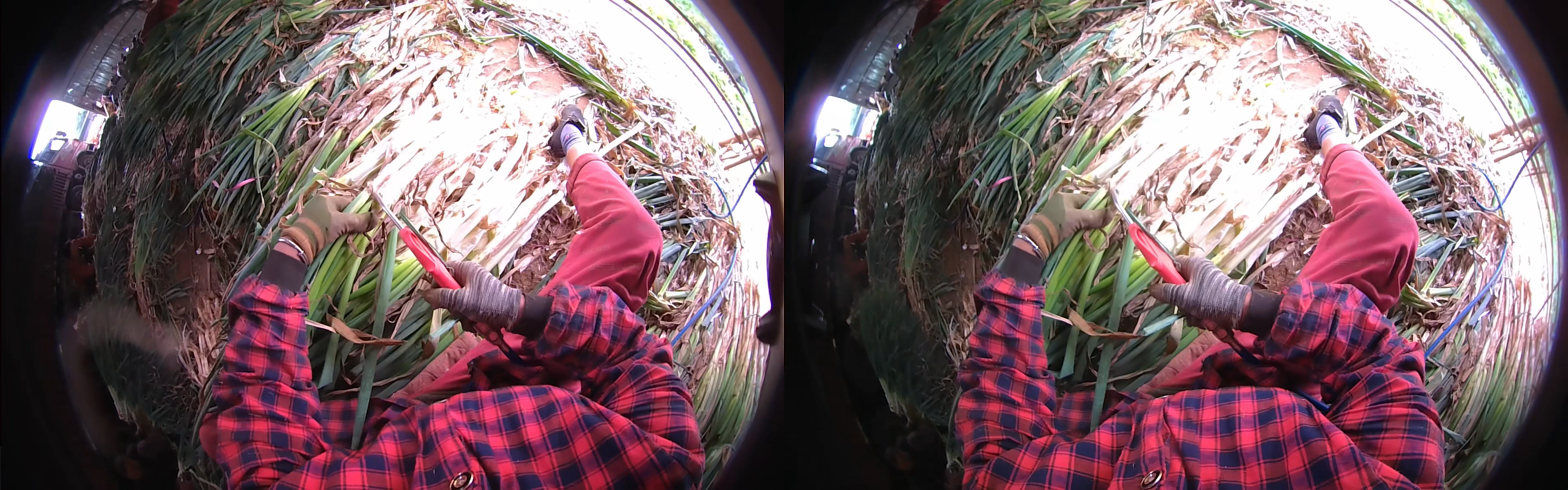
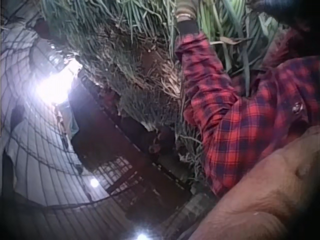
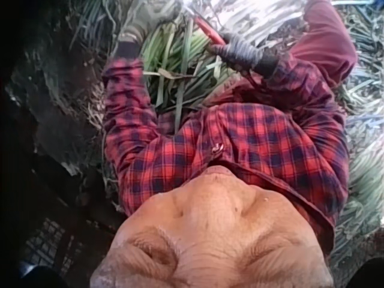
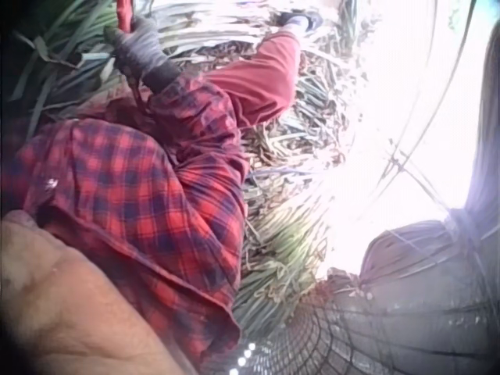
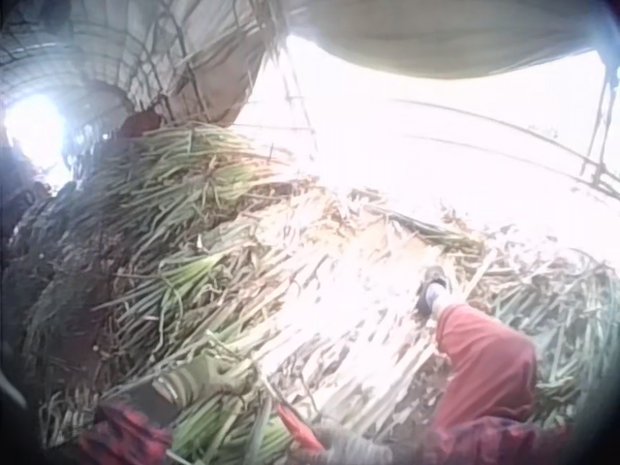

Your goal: The person uses a red-handled knife to trim the outer layers and ends of long green plant stalks. The trimmed pieces are dropped onto a growing pile of plant debris on the ground.

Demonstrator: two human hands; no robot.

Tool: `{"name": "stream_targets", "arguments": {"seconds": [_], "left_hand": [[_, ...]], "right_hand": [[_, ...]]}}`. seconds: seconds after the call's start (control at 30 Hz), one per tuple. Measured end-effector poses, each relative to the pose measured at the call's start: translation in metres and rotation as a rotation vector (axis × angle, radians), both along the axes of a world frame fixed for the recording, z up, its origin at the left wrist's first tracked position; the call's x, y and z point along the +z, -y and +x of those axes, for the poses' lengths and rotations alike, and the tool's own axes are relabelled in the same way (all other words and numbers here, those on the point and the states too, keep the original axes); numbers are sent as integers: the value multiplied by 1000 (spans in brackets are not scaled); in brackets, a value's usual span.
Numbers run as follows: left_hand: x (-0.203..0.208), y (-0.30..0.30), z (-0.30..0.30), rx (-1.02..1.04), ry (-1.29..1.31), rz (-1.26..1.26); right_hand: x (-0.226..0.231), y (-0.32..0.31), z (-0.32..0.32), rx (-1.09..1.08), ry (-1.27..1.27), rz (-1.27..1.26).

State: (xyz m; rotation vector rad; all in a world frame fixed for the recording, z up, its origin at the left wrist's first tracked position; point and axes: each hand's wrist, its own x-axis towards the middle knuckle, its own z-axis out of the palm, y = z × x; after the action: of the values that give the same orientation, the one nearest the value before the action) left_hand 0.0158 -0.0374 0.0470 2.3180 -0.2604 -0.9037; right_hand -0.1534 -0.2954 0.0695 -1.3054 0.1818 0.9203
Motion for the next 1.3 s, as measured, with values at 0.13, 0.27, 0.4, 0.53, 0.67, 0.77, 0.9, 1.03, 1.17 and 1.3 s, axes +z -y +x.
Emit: {"name": "stream_targets", "arguments": {"seconds": [0.13,0.27,0.4,0.53,0.67,0.77,0.9,1.03,1.17,1.3], "left_hand": [[4,7,-8,40,78,84],[-3,5,-7,17,114,17],[-29,-13,4,59,173,-64],[-27,-2,7,-35,318,126],[-26,-8,-1,30,269,137],[-24,2,-3,31,272,227],[-23,10,-2,-4,263,228],[-29,4,-1,-1,282,246],[-29,6,2,23,199,171],[-22,9,-3,25,209,122]], "right_hand": [[-7,4,2,-22,-1,-54],[-22,4,1,-53,-7,-16],[-23,3,-1,10,31,-11],[-32,4,10,-67,8,-58],[-11,2,20,14,-45,-57],[-47,4,33,-178,-32,-117],[-69,27,74,-319,40,-195],[-86,35,100,-394,40,-178],[-106,55,128,-488,2,-169],[-109,65,148,-595,-10,-152]]}}
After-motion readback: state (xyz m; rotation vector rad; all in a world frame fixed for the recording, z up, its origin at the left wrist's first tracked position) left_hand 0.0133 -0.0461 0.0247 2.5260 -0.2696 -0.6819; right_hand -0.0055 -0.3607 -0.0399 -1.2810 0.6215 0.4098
